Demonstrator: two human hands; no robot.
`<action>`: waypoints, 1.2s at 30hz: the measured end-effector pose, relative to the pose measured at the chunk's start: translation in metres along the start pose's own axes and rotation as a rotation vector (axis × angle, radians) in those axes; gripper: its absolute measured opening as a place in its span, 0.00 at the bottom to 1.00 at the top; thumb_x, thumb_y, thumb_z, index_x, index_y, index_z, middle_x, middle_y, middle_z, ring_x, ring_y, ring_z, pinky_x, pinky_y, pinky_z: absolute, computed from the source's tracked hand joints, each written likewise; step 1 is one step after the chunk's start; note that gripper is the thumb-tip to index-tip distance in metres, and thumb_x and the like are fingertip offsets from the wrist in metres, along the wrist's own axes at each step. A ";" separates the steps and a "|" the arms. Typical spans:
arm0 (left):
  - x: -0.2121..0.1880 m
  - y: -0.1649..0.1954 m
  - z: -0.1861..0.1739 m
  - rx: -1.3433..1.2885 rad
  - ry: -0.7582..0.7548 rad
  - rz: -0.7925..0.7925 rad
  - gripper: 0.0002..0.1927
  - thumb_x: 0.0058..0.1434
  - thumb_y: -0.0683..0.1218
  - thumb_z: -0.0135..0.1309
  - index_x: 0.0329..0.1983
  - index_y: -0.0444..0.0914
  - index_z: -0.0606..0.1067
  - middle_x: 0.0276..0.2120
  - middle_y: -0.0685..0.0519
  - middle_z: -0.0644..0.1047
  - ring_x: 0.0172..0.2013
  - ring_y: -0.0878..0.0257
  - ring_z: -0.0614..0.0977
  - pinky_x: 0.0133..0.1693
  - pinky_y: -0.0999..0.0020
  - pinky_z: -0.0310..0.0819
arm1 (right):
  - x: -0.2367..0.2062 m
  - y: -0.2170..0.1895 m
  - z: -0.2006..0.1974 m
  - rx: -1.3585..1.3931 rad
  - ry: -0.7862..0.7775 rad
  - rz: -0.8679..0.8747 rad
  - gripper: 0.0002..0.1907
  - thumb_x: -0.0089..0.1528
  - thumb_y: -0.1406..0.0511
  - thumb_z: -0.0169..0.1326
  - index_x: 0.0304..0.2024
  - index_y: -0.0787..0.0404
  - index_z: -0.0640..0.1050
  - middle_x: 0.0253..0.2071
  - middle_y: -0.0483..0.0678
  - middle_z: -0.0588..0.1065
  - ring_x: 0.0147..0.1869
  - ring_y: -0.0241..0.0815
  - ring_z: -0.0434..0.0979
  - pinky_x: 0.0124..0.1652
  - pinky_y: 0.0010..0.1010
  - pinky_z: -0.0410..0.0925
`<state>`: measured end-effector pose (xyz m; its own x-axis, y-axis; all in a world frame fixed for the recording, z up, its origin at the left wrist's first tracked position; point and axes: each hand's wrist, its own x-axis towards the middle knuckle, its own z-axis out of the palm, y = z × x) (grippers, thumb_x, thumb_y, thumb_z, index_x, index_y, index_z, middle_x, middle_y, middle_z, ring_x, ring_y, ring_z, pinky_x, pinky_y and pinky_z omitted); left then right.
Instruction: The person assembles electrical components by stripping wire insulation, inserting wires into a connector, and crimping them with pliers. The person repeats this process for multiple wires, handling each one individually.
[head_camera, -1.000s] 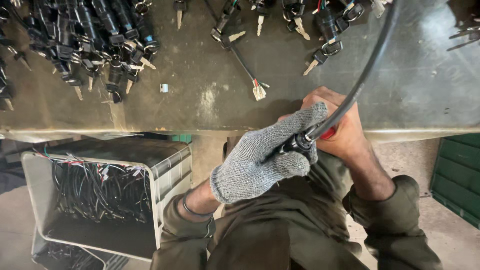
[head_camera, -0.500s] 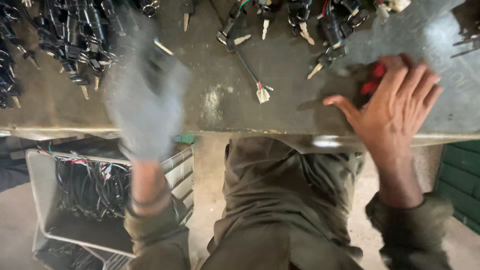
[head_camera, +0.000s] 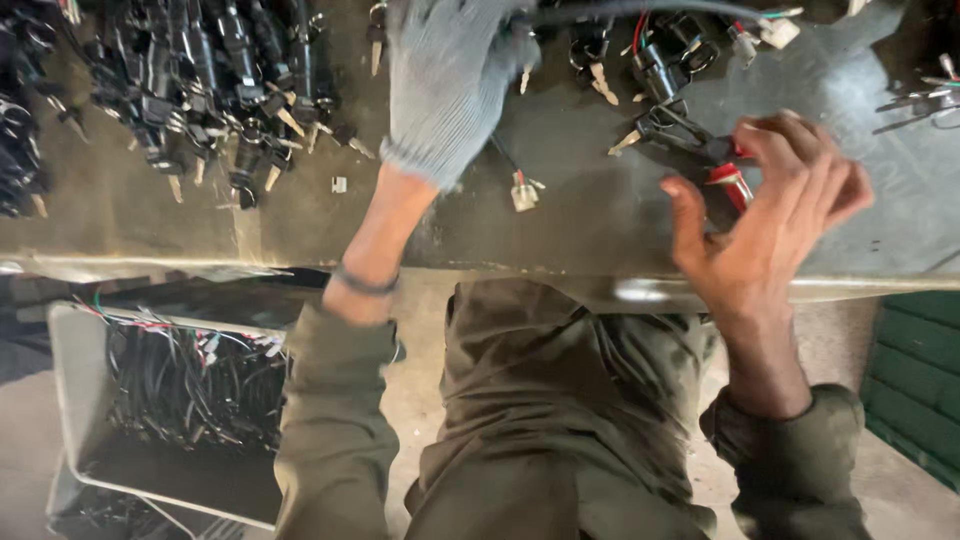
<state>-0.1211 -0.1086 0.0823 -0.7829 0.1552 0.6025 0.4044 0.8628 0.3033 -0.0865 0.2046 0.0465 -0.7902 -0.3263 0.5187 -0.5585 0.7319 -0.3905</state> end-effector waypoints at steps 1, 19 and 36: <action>-0.006 0.007 -0.009 -0.079 -0.016 0.001 0.14 0.68 0.45 0.65 0.53 0.40 0.76 0.48 0.51 0.78 0.50 0.48 0.80 0.52 0.56 0.74 | 0.006 -0.005 0.003 0.060 0.028 0.009 0.30 0.75 0.48 0.60 0.66 0.60 0.68 0.65 0.57 0.69 0.73 0.57 0.65 0.67 0.57 0.49; -0.051 0.111 -0.052 -0.812 -0.168 -0.419 0.24 0.56 0.41 0.72 0.56 0.39 0.79 0.49 0.53 0.82 0.45 0.67 0.86 0.49 0.74 0.82 | 0.040 -0.054 -0.046 0.674 -0.109 -0.111 0.13 0.58 0.78 0.68 0.42 0.67 0.79 0.39 0.53 0.80 0.37 0.43 0.77 0.39 0.28 0.65; -0.057 0.123 -0.047 -0.728 -0.178 -0.397 0.25 0.55 0.44 0.71 0.57 0.42 0.79 0.46 0.55 0.83 0.47 0.61 0.84 0.55 0.70 0.77 | 0.028 -0.053 -0.043 0.327 -0.046 -0.343 0.11 0.56 0.72 0.72 0.37 0.56 0.82 0.37 0.44 0.80 0.39 0.44 0.74 0.43 0.37 0.59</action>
<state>-0.0041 -0.0340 0.1202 -0.9693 0.0325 0.2439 0.2394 0.3542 0.9040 -0.0685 0.1818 0.1144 -0.5530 -0.5478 0.6278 -0.8331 0.3529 -0.4259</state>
